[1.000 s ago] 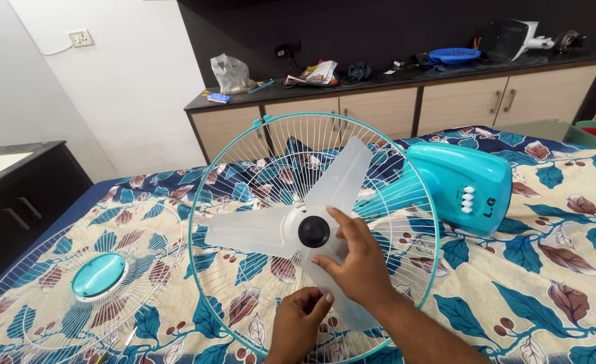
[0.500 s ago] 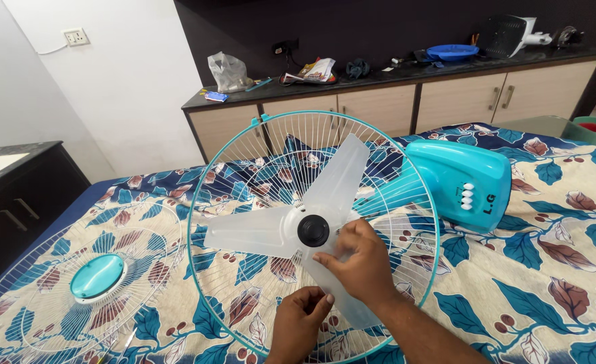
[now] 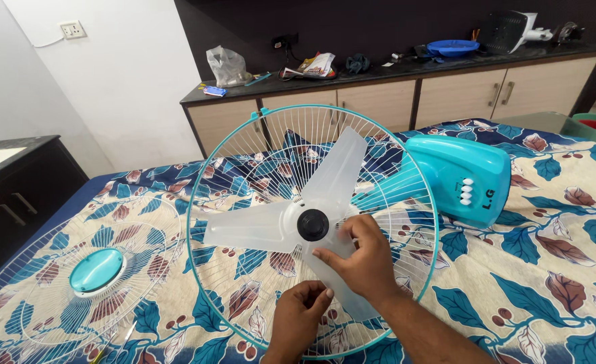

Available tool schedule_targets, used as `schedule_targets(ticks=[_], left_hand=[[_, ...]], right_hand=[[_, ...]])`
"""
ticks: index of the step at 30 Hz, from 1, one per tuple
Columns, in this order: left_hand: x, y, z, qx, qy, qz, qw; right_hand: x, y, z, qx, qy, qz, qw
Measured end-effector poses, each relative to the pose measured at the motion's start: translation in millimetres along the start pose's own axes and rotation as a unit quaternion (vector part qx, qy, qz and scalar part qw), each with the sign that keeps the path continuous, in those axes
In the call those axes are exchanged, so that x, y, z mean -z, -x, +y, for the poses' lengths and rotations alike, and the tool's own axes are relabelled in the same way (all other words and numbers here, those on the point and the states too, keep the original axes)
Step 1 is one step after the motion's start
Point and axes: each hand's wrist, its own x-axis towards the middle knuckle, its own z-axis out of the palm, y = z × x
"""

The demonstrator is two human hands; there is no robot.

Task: The person disassembles a teal table fan on a floral bedspread. They remove the front grill, unscrew the center cap, detach the fan blades, and then remove the rear grill and motor housing using a yellow screwdriver.

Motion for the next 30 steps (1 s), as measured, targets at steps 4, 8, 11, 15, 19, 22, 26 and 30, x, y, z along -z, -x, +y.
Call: schedule_targets(ticks=[4,8,11,15,19,22,26,30], left_hand=[[0,0,1,-0.004,0.001,0.003,1.000],[0,1,-1,-0.003,-0.017,0.007,1.000],[0,0,-4,-0.017,-0.008,0.001,1.000],[-1,0,-2,-0.026,-0.019,0.004,0.999],[-1,2,3,-0.007,-0.012,0.004,1.000],[-1,3,6,0.003,-0.023,-0.002,1.000],[0,2,1,-0.004,-0.016,0.006,1.000],[4,-2,-6,-0.050,-0.039,0.040,0.997]], right_hand=[[1,-1,-5,0.153,0.002,0.012,0.988],[3,-3,-5,0.065,0.015,-0.002,0.998],[2,-2,-3,0.070,0.038,0.004,0.997],[0,-2,-2,0.116,0.059,0.029,0.991],[4,-1,-8,0.108,0.049,0.010,0.993],[6,-1,-21,0.220,0.105,0.058,0.968],[10,-11,-33,0.325,0.173,0.003,0.930],[7,-17,-34,0.295,0.143,-0.039,0.944]])
